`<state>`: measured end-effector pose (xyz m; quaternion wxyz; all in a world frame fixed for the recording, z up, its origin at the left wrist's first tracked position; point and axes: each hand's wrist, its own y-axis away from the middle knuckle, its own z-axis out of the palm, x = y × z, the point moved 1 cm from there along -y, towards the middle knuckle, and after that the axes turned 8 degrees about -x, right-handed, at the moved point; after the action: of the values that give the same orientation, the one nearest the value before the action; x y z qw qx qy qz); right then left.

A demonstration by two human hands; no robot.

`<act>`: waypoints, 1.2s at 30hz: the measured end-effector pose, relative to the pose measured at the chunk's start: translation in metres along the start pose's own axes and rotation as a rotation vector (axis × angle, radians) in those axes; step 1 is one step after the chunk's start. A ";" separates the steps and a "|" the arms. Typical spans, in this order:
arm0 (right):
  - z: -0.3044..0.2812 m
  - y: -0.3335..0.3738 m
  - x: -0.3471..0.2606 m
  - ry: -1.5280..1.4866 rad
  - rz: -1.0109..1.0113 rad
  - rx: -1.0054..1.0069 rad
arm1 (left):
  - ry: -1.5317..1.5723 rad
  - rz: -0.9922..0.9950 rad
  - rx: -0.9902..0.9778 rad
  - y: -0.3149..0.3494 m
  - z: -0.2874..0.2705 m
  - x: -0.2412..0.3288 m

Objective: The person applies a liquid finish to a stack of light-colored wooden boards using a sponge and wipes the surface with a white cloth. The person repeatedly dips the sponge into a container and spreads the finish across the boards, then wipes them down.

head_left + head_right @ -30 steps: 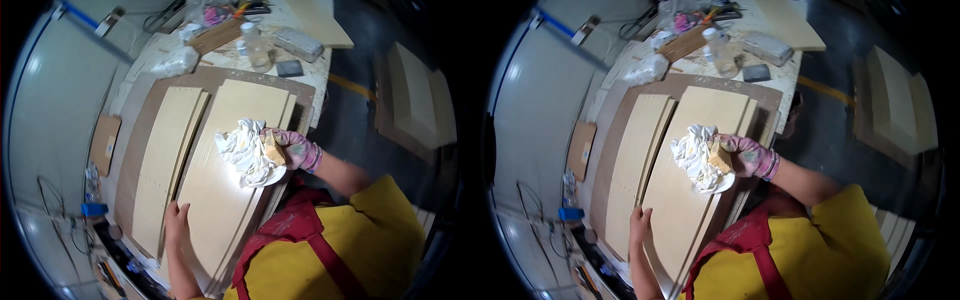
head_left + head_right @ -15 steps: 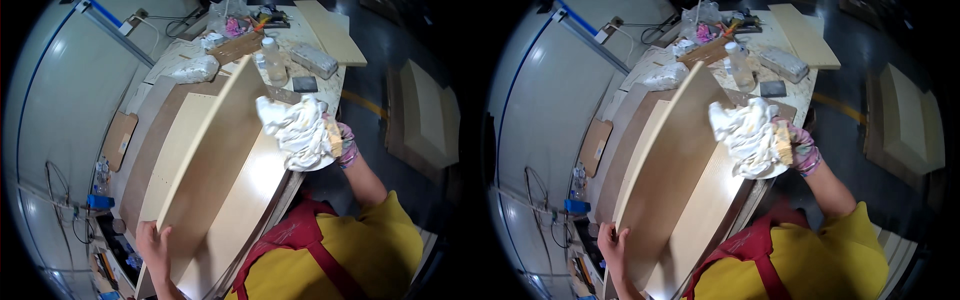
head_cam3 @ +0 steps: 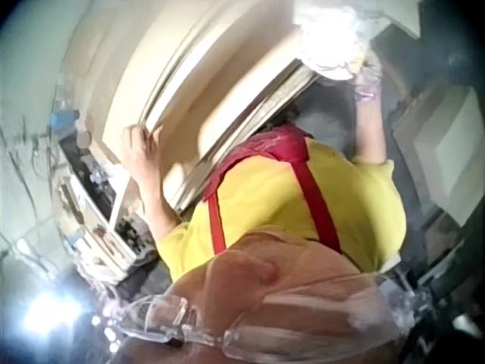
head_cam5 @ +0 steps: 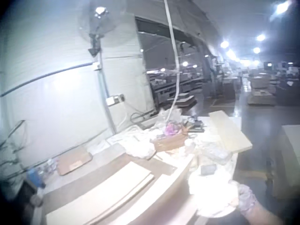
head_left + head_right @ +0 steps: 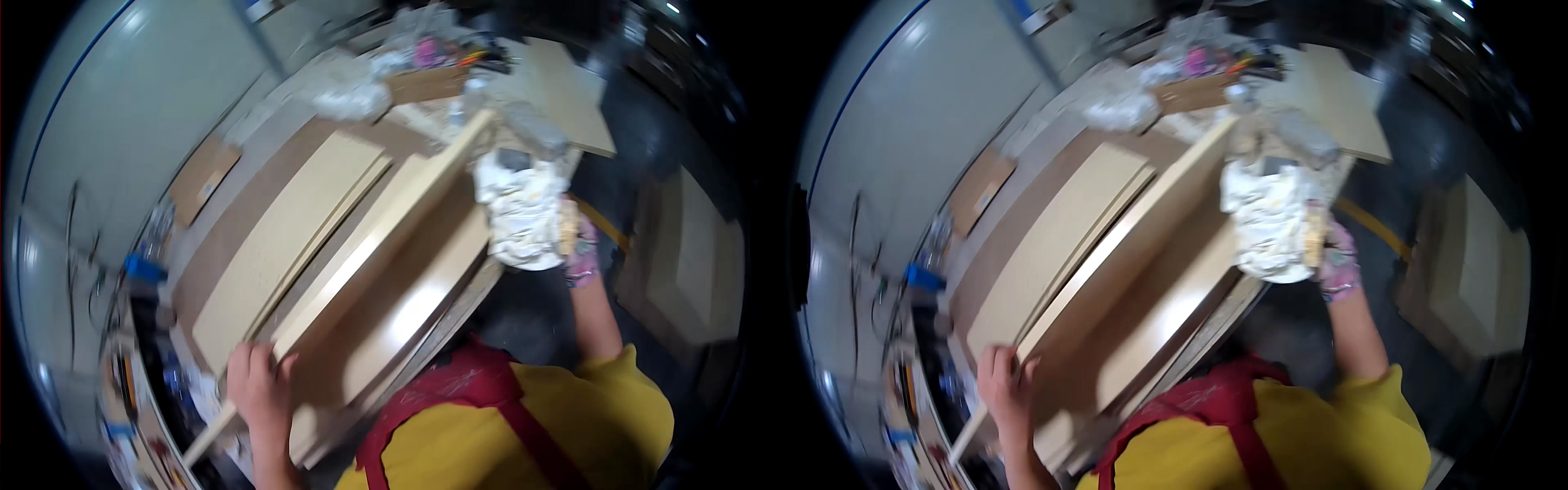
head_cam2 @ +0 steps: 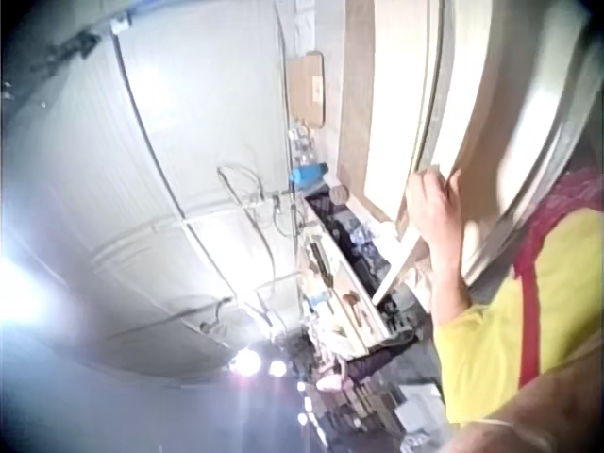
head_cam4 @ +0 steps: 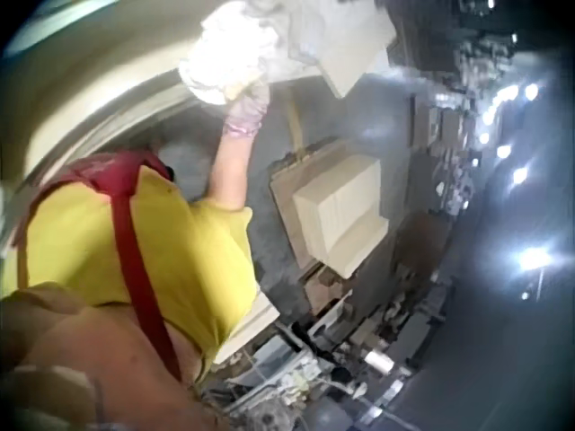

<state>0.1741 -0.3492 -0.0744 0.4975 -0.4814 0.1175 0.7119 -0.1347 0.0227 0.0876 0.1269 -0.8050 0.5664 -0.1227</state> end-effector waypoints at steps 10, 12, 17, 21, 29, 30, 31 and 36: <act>-0.161 -0.001 0.004 1.094 -0.047 0.270 | -0.042 0.043 0.193 0.024 0.007 0.020; -0.161 -0.005 0.007 0.950 -0.005 0.291 | -0.082 0.050 0.221 0.030 0.014 0.021; -0.157 -0.017 0.009 0.755 0.071 0.297 | -0.110 0.049 0.237 0.032 0.019 0.025; -0.148 -0.014 0.005 0.641 0.091 0.298 | -0.102 0.054 0.143 0.042 0.020 0.037; -0.115 -0.043 0.007 0.325 0.135 0.218 | 0.028 0.053 -0.056 0.080 0.082 0.053; -0.108 -0.051 0.011 0.268 0.158 0.191 | 0.037 0.036 -0.039 0.078 0.089 0.051; -0.102 -0.053 0.017 0.201 0.172 0.169 | 0.041 0.031 -0.024 0.075 0.095 0.051; -0.035 -0.062 0.056 -0.192 0.375 -0.066 | 0.364 0.026 -0.338 0.057 0.098 0.049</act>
<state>0.2427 -0.3083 -0.1179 0.3492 -0.3971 0.1337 0.8382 -0.1348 -0.0357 -0.0214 -0.1122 -0.7722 0.6026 -0.1677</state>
